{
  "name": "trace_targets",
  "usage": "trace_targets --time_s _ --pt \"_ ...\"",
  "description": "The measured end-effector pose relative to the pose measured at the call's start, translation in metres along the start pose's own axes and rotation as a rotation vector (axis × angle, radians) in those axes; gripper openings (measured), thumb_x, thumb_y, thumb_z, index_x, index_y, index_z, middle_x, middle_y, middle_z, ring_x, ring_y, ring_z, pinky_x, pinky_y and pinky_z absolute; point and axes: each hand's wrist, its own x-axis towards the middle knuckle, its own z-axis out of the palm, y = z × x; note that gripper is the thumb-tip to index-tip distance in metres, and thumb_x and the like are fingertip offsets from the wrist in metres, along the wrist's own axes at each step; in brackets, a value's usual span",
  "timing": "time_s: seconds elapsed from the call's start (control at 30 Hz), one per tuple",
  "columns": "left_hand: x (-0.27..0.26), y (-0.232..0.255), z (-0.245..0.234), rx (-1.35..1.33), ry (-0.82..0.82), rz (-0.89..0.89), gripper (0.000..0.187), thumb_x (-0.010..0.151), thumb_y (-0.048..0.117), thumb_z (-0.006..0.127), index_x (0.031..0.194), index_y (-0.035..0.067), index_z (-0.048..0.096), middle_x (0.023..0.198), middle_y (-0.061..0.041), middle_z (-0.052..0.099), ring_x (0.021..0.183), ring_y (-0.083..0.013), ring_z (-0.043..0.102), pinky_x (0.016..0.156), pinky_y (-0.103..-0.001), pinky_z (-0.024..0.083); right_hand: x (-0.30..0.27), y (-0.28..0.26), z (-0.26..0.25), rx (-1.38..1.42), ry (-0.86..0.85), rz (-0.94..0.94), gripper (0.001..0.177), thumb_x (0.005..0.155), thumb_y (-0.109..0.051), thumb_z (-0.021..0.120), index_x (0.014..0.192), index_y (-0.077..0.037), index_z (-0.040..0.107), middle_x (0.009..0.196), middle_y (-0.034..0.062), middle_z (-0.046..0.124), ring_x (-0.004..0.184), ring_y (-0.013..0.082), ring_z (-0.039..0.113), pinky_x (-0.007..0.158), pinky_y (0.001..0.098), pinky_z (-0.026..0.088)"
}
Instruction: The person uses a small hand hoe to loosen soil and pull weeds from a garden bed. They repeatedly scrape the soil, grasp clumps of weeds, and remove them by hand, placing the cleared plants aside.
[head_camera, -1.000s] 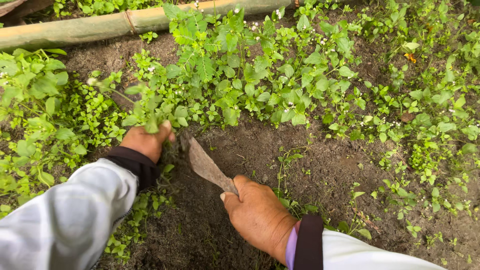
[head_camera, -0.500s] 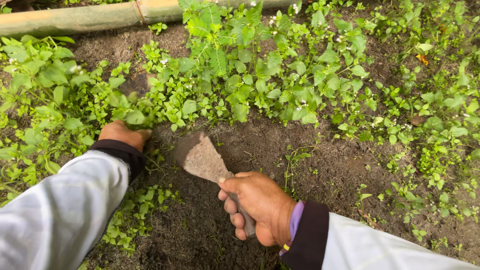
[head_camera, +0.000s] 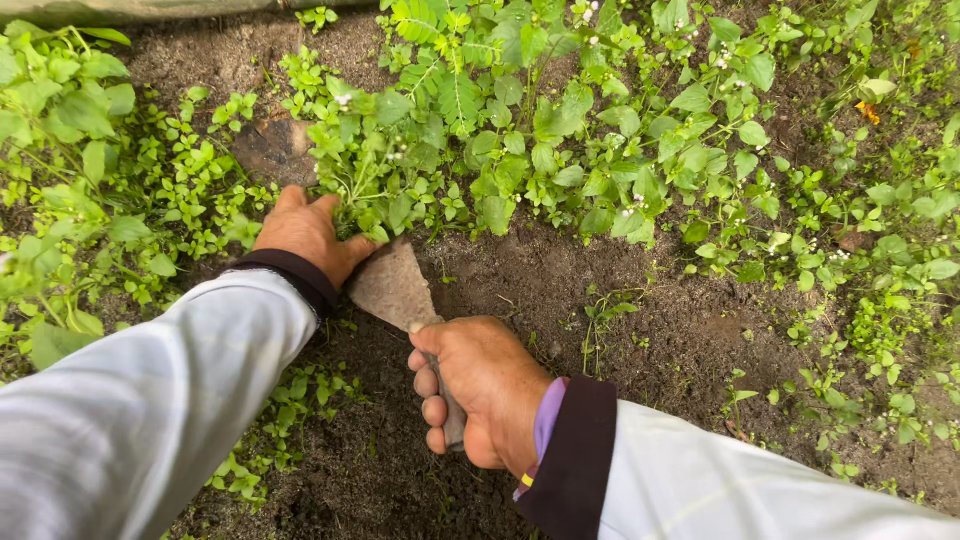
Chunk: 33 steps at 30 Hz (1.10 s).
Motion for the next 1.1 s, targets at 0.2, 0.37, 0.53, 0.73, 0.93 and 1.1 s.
trace_targets --time_s 0.2,0.37,0.53,0.73,0.93,1.1 --pt "0.007 -0.006 0.012 0.063 0.103 0.174 0.031 0.087 0.029 0.078 0.110 0.008 0.075 0.109 -0.020 0.063 0.101 -0.0398 0.064 0.091 -0.048 0.052 0.005 -0.005 0.005 -0.029 -0.009 -0.035 0.027 0.100 -0.031 0.057 0.083 -0.011 0.053 0.063 -0.0009 0.047 0.046 0.0136 0.041 0.045 0.0353 0.039" --pt "0.008 -0.011 0.010 -0.065 0.192 0.078 0.024 0.084 0.025 0.079 0.103 0.010 0.076 0.104 -0.018 0.069 0.096 -0.0398 0.067 0.087 -0.047 0.053 -0.004 -0.010 0.005 -0.197 -0.001 -0.197 0.024 0.098 -0.030 0.056 0.088 -0.010 0.051 0.062 0.0010 0.047 0.045 0.0165 0.043 0.041 0.0384 0.038" --pt "0.006 -0.022 0.004 -0.295 0.063 -0.231 0.025 0.091 0.026 0.076 0.114 0.017 0.078 0.101 -0.015 0.077 0.089 -0.0309 0.074 0.085 -0.040 0.055 -0.013 -0.008 -0.001 -0.544 0.082 -0.243 0.027 0.097 -0.035 0.051 0.096 -0.009 0.054 0.062 0.0081 0.051 0.046 0.0222 0.049 0.041 0.0431 0.038" --pt "0.007 -0.070 0.014 -1.095 0.077 -0.143 0.025 0.089 0.019 0.074 0.110 0.006 0.075 0.105 -0.003 0.078 0.091 -0.0111 0.072 0.083 -0.025 0.053 -0.015 0.011 -0.019 -0.938 0.204 -0.883 0.031 0.095 -0.036 0.061 0.089 -0.005 0.065 0.077 0.0197 0.068 0.072 0.0377 0.066 0.067 0.0500 0.052" --pt "0.010 -0.110 0.008 0.094 0.086 0.147 0.037 0.114 0.045 0.058 0.128 0.018 0.079 0.107 -0.023 0.073 0.102 -0.0405 0.065 0.091 -0.044 0.048 -0.037 0.021 -0.028 -0.866 0.233 -0.684 0.026 0.092 -0.031 0.061 0.091 -0.006 0.061 0.070 0.0187 0.068 0.066 0.0377 0.070 0.064 0.0474 0.054" --pt "0.017 -0.094 0.002 -0.472 -0.095 -0.371 0.054 0.094 0.061 0.062 0.119 0.015 0.076 0.119 -0.014 0.074 0.111 -0.0298 0.064 0.098 -0.037 0.044 -0.053 0.028 -0.027 -0.802 0.272 -0.894 0.023 0.095 -0.029 0.062 0.094 -0.007 0.055 0.067 0.0163 0.066 0.060 0.0356 0.069 0.055 0.0464 0.052"
